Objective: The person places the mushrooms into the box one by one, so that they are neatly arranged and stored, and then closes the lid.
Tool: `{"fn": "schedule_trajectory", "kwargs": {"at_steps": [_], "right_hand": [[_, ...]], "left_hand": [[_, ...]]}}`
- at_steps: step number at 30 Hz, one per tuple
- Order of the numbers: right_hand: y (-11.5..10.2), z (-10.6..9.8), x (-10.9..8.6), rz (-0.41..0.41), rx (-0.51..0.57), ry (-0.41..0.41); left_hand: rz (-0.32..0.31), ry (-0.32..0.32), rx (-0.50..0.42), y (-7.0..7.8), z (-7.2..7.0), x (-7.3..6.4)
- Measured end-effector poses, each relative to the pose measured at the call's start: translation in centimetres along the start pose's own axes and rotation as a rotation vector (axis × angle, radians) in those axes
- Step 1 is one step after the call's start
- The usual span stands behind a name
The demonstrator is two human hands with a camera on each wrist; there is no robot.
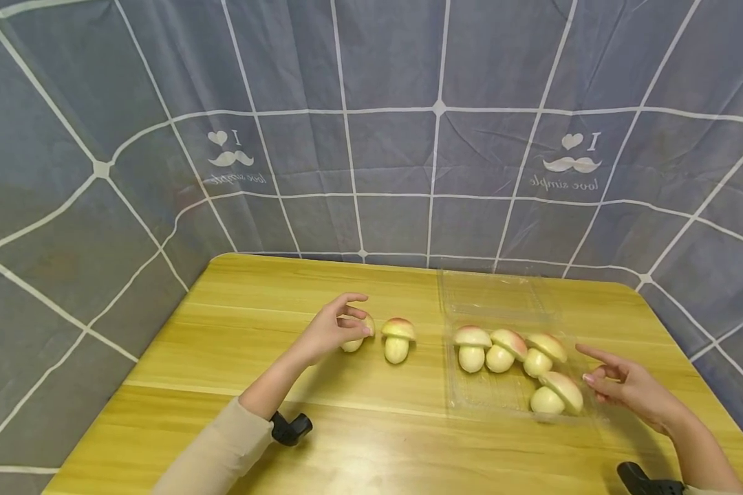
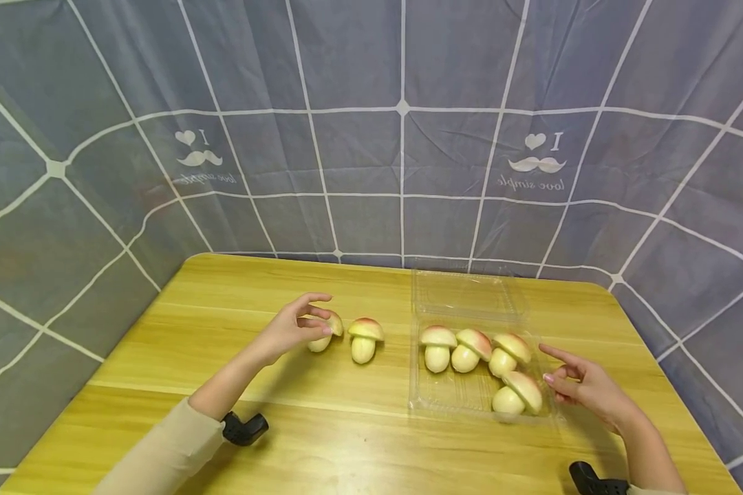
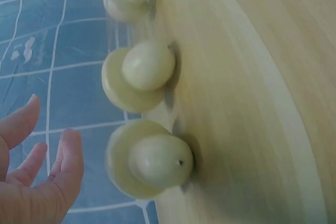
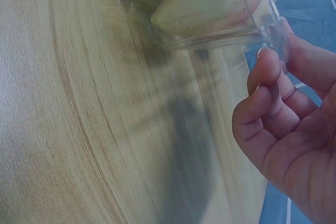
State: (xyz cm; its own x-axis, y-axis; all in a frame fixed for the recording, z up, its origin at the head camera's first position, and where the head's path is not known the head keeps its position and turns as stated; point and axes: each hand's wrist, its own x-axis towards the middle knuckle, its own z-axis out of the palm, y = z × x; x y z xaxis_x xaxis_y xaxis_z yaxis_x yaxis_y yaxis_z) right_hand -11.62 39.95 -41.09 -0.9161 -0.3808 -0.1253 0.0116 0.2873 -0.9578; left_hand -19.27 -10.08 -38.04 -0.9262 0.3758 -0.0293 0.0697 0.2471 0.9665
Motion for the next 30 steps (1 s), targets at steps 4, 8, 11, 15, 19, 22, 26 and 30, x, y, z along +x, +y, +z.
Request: {"fn": "schedule_trajectory", "kwargs": {"at_steps": [4, 8, 11, 15, 19, 22, 26, 30], "right_hand": [[0.2, 0.1, -0.1, 0.008, 0.005, 0.0], [0.2, 0.1, -0.1, 0.015, 0.007, -0.006], [0.2, 0.0, -0.1, 0.019, 0.009, -0.006], [0.2, 0.1, -0.1, 0.02, 0.004, -0.002], [0.4, 0.3, -0.1, 0.01, -0.003, 0.006], [0.4, 0.3, -0.1, 0.003, -0.011, 0.008], [0.4, 0.2, 0.0, 0.0, -0.028, 0.009], [0.2, 0.2, 0.1, 0.005, -0.024, 0.002]], "left_hand": [[-0.012, 0.007, -0.007, -0.6, -0.7, -0.3], [-0.018, 0.016, -0.005, -1.3, -1.4, -0.6], [-0.032, 0.031, 0.007, -1.8, -1.8, -0.7], [-0.049, 0.044, 0.029, -2.3, -2.3, -0.8], [-0.048, 0.05, 0.048, -2.8, -2.7, -0.8], [-0.056, 0.055, 0.057, -3.2, -2.8, -0.7], [-0.076, 0.061, 0.07, -3.8, -2.7, -0.4], [-0.099, 0.07, 0.07, -4.4, -2.5, -0.3]]}}
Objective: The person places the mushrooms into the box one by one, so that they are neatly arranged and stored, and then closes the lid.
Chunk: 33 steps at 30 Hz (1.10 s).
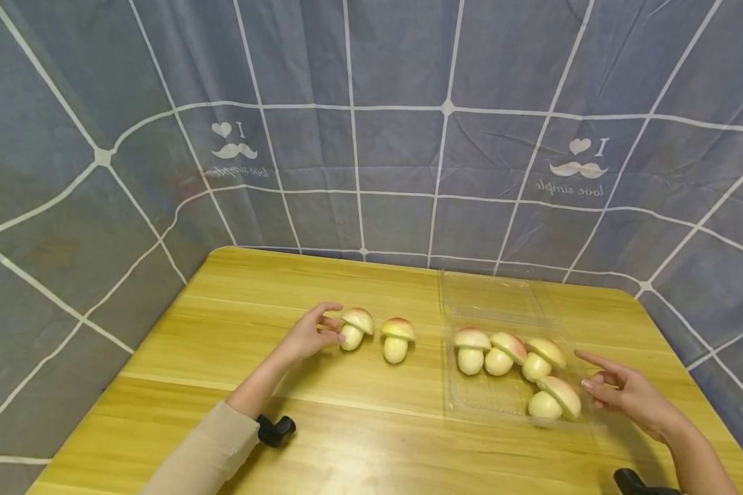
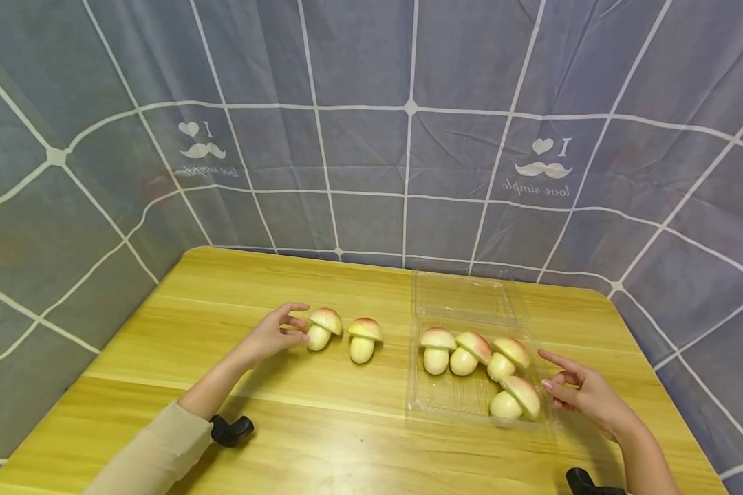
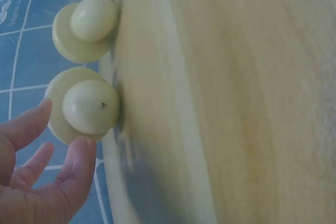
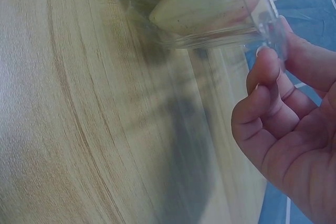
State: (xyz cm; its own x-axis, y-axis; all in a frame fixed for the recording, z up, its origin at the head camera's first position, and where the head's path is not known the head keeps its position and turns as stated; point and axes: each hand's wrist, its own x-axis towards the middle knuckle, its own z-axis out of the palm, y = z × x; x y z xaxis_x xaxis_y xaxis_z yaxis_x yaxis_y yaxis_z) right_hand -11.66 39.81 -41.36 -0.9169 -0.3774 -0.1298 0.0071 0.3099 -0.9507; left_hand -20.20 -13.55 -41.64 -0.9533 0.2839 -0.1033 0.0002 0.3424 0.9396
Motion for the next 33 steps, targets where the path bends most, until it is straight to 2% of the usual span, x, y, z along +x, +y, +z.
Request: {"fn": "schedule_trajectory", "kwargs": {"at_steps": [6, 15, 18, 22, 24, 33], "right_hand": [[0.0, 0.2, 0.0, -0.005, -0.003, 0.008], [-0.1, 0.1, 0.0, 0.006, 0.003, 0.001], [-0.1, 0.0, 0.1, 0.012, 0.008, 0.0], [-0.1, 0.0, 0.1, 0.011, 0.02, -0.007], [-0.1, 0.0, 0.1, 0.01, 0.026, -0.01], [-0.1, 0.1, 0.1, 0.023, 0.034, -0.004]], "left_hand": [[0.004, -0.009, 0.006, -0.3, 0.2, 0.1], [-0.045, -0.015, -0.032, -0.1, 0.7, 0.5], [-0.051, -0.021, -0.04, 0.6, 0.9, 0.1], [-0.054, -0.019, -0.041, 0.5, 1.0, 0.3], [-0.052, -0.016, -0.039, -0.2, 1.1, 0.6], [-0.055, -0.019, -0.043, -0.4, 1.2, 1.0]]}}
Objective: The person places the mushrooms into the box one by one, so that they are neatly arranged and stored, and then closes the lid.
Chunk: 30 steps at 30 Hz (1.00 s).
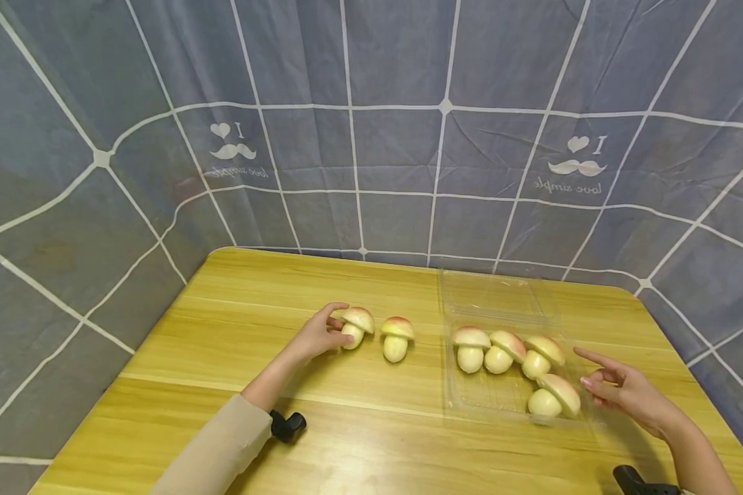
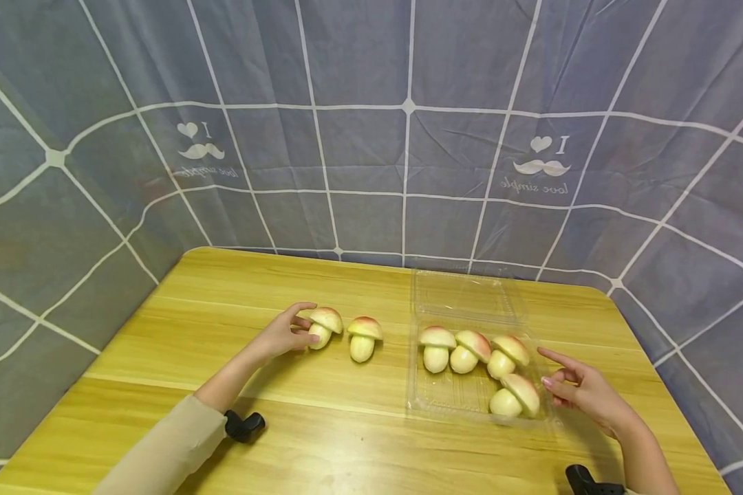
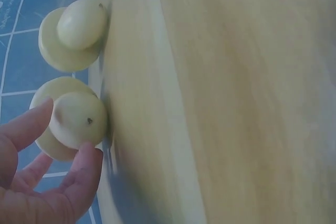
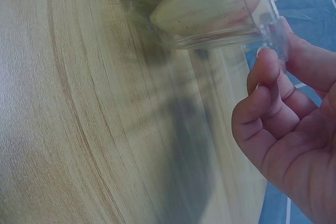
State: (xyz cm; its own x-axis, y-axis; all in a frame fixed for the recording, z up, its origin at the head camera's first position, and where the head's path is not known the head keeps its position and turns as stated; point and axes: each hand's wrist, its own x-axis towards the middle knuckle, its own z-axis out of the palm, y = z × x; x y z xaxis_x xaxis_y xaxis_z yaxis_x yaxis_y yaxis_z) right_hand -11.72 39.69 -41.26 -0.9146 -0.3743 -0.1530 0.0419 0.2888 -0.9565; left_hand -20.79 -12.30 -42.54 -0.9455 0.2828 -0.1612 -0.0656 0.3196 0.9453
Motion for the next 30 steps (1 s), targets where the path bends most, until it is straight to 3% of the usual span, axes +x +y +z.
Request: {"fn": "schedule_trajectory", "kwargs": {"at_steps": [15, 30], "right_hand": [[0.09, -0.28, 0.06, -0.001, 0.0, -0.014], [0.08, -0.13, -0.05, -0.004, 0.015, -0.013]], "left_hand": [[0.003, 0.038, 0.005, -0.16, 0.63, 0.55], [-0.004, -0.008, -0.088, -0.87, 0.04, 0.78]]}}
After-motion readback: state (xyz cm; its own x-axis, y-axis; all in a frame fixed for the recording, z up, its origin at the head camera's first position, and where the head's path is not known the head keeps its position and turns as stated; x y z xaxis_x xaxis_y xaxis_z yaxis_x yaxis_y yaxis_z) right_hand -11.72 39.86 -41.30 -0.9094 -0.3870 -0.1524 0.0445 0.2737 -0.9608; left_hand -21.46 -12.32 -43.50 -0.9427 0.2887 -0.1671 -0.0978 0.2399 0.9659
